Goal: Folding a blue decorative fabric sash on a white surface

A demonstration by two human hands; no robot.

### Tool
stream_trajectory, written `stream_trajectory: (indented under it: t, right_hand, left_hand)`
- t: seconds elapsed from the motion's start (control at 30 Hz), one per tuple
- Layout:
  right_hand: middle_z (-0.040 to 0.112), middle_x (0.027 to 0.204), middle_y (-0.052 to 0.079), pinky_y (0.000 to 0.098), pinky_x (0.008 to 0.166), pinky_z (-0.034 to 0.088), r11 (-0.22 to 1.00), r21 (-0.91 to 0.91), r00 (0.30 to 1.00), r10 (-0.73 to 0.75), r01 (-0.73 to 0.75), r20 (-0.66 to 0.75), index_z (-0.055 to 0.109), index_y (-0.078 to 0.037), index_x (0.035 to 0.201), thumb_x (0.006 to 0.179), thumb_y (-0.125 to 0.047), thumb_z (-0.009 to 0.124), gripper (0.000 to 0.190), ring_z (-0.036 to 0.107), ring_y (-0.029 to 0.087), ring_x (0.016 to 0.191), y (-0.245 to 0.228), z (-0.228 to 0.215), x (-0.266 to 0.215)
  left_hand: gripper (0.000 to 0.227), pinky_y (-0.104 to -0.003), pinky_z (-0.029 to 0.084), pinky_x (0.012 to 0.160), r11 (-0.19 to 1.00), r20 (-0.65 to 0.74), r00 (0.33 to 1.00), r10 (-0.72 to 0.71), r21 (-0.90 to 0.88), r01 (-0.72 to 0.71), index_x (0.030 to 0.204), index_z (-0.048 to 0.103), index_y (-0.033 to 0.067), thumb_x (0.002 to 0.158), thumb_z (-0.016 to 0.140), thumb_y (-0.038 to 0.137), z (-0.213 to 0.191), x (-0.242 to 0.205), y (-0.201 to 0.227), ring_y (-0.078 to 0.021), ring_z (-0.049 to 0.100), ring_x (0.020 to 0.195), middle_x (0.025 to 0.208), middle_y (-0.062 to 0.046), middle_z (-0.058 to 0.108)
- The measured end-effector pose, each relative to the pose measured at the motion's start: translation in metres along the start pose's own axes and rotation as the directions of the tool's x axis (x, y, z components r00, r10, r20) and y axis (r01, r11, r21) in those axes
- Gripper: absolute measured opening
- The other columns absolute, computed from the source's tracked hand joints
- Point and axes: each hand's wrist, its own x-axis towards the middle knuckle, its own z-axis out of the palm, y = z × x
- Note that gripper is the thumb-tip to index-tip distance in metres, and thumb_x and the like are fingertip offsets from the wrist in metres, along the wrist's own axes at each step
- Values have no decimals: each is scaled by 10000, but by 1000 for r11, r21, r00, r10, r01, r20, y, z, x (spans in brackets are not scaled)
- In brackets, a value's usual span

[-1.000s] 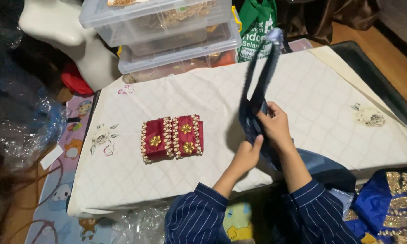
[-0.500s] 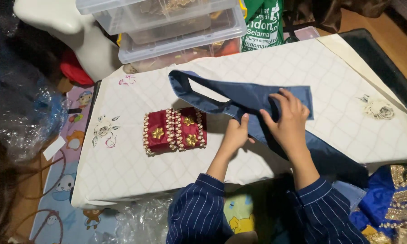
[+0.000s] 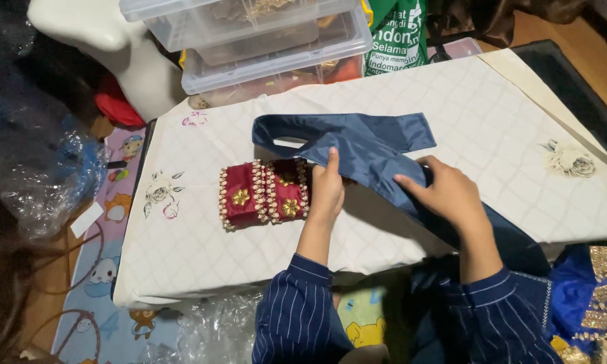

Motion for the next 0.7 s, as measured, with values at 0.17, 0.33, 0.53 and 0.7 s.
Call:
stream_trajectory:
  t: [0.17,0.33,0.53,0.7]
  right_hand:
    - [685,705,152,387,718,456,919,385,994,-56,89,-96,718,-57,951,864,-295,775,260,635,311,755,32,2,7]
    - [703,767,84,315,689,461,896,425,954,10,125,-301,710,-158,975,918,-347,826,228,665,253,737,38,27,20]
    - [749,915,127,453,741,501,952,296,968,3,73,-251,725,-145,1042,923,-392,787,281,708,402,889,27,-2,3]
    - [748,737,201,333,654,509,988,49,969,136,-149,208,820,27,961,820,-407,792,457,662,278,644,60,-50,-5]
  left_hand:
    - [702,-547,386,952,989,37,992,-117,92,113,1267,488,-151,980,609,478,9,-17,6,-287,497,1119,1180,-255,505]
    - [495,-319,530,619,953,457,888,-54,289,-91,983,639,4,901,788,469,15,-36,-34,-158,665,717,780,-133,682]
    - [329,-174,330,392,960,450,887,-102,279,-31,700,615,83,941,721,281,12,-30,-39,-38,484,436,521,17,528]
    - [296,-374,542,933,950,360,915,-182,-175,258,1194,514,-99,998,573,116,5,-7,-23,-284,647,1020,1147,-232,626]
